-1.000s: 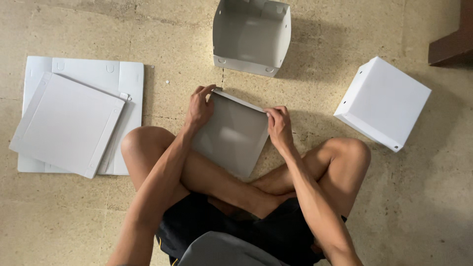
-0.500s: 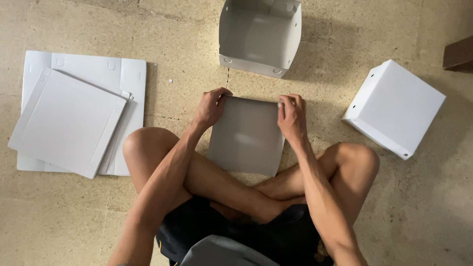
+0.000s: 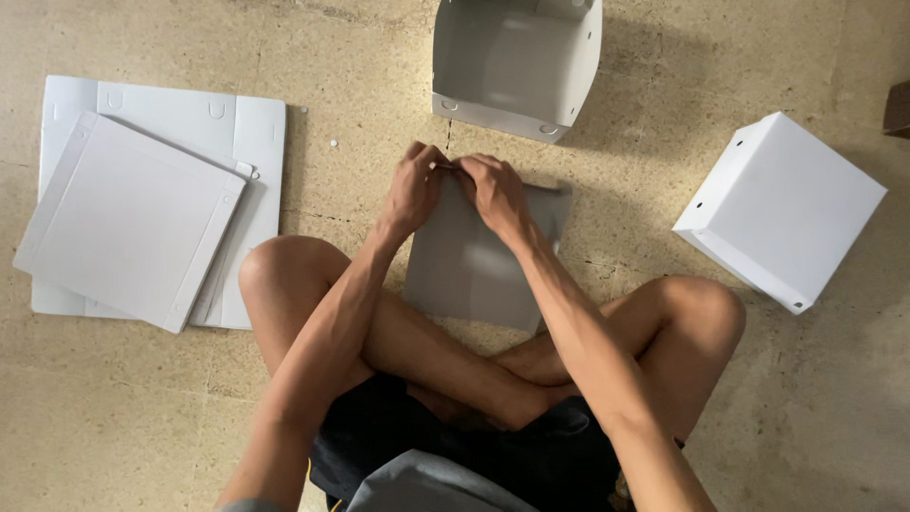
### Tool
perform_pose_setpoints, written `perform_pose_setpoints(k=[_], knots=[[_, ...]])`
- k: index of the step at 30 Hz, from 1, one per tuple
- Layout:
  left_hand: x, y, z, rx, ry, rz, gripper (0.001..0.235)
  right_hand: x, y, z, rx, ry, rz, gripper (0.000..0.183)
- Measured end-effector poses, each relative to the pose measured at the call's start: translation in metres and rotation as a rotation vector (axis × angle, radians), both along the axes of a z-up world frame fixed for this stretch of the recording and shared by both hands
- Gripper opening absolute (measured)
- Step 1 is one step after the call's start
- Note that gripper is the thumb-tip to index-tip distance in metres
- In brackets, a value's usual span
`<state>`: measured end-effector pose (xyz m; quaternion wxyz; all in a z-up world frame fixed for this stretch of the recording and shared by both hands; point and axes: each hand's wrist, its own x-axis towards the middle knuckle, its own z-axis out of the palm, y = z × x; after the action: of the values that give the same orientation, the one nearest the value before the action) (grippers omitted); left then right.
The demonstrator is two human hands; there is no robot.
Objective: The person sits on the floor and assembles a white cardboard box by folding the flaps and inserting small plastic fasteners into pre-punched holes to secure the sides. The person handles the box and fasteners by hand, completing the assembly of one box.
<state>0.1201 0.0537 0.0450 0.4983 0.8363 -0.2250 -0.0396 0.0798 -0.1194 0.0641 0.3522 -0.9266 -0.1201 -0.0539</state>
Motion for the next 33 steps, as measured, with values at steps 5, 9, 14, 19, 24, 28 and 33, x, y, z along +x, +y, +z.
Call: perform_pose_setpoints(k=[5, 9, 14, 19, 24, 28, 33], knots=[[0.019, -0.003, 0.019, -0.156, 0.019, 0.07, 0.011, 0.021, -0.001, 0.03, -0.023, 0.07, -0.047, 0.016], [0.016, -0.006, 0.062, -0.358, 0.131, 0.053, 0.015, 0.019, -0.009, 0.092, -0.05, 0.186, -0.082, 0.017], [0.006, -0.014, 0.073, -0.471, 0.272, 0.066, 0.014, 0.003, -0.033, 0.132, -0.053, 0.277, -0.043, 0.018], [-0.005, -0.014, 0.078, -0.463, 0.366, 0.048, 0.016, -0.009, -0.036, 0.128, -0.004, 0.33, -0.065, 0.017], [-0.014, -0.015, 0.076, -0.457, 0.405, 0.0, 0.017, -0.021, -0.032, 0.11, 0.097, 0.315, -0.122, 0.015], [-0.015, -0.017, 0.068, -0.367, 0.347, -0.033, 0.012, -0.027, -0.038, 0.097, 0.132, 0.324, -0.116, 0.014], [-0.01, -0.02, 0.053, -0.323, 0.284, -0.138, 0.012, -0.027, -0.043, 0.091, 0.053, 0.486, -0.165, 0.016]])
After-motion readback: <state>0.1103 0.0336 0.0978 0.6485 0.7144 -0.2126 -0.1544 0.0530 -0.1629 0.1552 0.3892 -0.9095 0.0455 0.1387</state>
